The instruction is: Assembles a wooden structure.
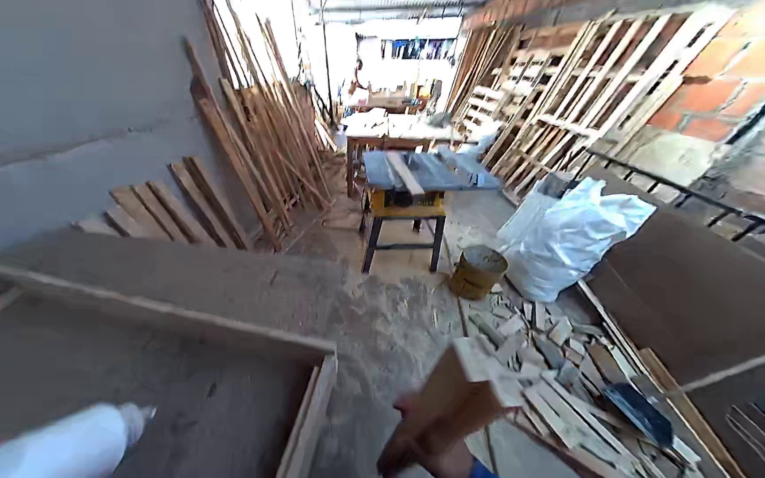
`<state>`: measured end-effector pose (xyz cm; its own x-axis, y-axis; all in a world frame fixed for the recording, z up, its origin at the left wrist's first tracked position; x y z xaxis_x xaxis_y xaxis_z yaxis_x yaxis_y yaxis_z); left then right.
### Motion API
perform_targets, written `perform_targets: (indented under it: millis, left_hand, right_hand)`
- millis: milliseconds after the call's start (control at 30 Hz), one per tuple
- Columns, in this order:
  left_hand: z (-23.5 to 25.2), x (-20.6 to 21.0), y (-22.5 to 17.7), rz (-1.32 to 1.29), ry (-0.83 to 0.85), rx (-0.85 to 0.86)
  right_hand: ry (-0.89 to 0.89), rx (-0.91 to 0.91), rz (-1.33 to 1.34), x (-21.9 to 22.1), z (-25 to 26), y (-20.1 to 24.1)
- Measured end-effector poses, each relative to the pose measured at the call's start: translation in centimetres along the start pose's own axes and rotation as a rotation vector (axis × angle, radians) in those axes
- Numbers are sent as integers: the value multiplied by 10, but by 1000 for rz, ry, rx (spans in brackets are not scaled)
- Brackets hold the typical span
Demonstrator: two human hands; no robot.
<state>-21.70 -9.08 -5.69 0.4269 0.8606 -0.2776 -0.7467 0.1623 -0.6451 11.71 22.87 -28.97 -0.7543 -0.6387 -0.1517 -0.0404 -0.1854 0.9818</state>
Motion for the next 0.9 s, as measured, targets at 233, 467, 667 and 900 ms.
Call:
perform_targets:
  millis: [233,467,667,900]
  left_hand:
    - [-100,66,-110,-273,-282,-152]
    - [-121,135,-160,-67,-447,-356]
    - [-112,128,-170,-391,-153,-145]
    - [-100,153,-181,-307,-31,-206]
  right_hand:
    - [543,171,-280,38,-69,-51]
    - [592,242,-283,-27,-108,-36]
    - [570,184,-296,-54,-119,-28]
    - [553,213,-299,-68,-120,-29]
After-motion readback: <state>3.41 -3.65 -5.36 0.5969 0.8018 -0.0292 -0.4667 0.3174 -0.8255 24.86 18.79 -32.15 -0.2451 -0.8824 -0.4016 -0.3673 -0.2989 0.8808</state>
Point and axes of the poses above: each hand's wrist, its own z-axis towards the middle knuckle, its own x-axis out of the palm, y = z × x, the point moved 4 cm from there along z, towards the middle knuckle, and after that the axes turned 7 degrees about x, right-handed, at the moved point
